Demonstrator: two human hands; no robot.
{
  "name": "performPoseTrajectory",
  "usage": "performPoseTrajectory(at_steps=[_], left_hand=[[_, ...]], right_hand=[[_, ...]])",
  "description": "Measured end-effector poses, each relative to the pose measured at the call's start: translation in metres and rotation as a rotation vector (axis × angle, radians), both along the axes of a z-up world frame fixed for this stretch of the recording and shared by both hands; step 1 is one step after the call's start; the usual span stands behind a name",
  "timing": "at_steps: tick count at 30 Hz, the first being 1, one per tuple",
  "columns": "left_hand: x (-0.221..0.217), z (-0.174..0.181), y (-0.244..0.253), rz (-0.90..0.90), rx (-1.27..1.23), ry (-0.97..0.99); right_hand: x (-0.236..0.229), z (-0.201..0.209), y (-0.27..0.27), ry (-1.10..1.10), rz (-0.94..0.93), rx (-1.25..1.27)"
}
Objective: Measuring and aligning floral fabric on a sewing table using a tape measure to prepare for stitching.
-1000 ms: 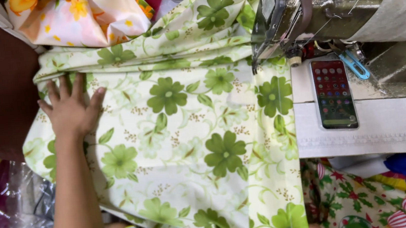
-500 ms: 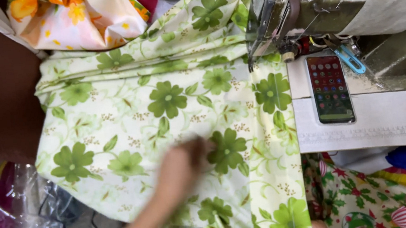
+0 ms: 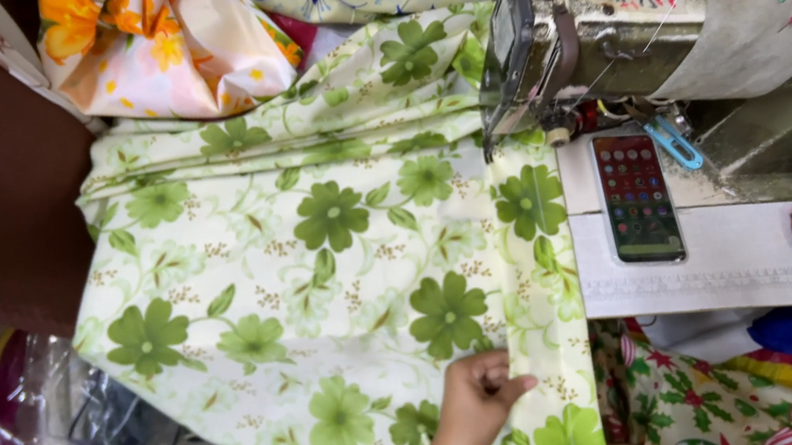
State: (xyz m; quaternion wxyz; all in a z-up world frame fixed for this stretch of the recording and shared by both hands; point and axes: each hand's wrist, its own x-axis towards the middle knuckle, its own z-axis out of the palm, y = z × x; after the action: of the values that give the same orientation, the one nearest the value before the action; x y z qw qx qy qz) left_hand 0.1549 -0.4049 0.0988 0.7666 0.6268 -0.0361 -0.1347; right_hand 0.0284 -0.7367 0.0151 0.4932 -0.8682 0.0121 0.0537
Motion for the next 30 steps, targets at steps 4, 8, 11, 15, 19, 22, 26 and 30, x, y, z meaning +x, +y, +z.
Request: performPoseTrajectory(at_steps=[4,8,11,15,19,22,26,30], left_hand=[[-0.007,-0.037,-0.007,0.093,-0.131,0.06],[-0.011,-0.001,-0.005,0.086,-0.161,0.066],[-0.014,0.007,-0.004,0.105,-0.123,0.02],[-0.01,0.014,0.0,0.006,-0.043,-0.063],[-0.005,0.014,0.005,-0.07,-0.059,-0.172],[0.0,0.01,0.004,-0.078,-0.029,-0.16],[-0.004,0.01,0.005,-0.094,-0.038,-0.107],[0.004,0.027,0.011,-0.145,-0.013,-0.206]], right_hand=[[0.088,0.084,0.012,-0.074,0.044,-0.06],[0.173,0.115,-0.049,-0.297,-0.68,-0.404],[0.226,0.078,-0.129,-0.151,-0.651,-0.337],[0.237,0.106,-0.104,-0.57,-0.268,-0.487],[0.239,0.056,-0.182,-0.287,-0.537,-0.468],[0.235,0.027,-0.218,-0.099,-0.693,-0.303],[0.153,0.14,-0.006,-0.536,-0.37,-0.372],[0.125,0.152,0.097,-0.292,0.109,-0.286]])
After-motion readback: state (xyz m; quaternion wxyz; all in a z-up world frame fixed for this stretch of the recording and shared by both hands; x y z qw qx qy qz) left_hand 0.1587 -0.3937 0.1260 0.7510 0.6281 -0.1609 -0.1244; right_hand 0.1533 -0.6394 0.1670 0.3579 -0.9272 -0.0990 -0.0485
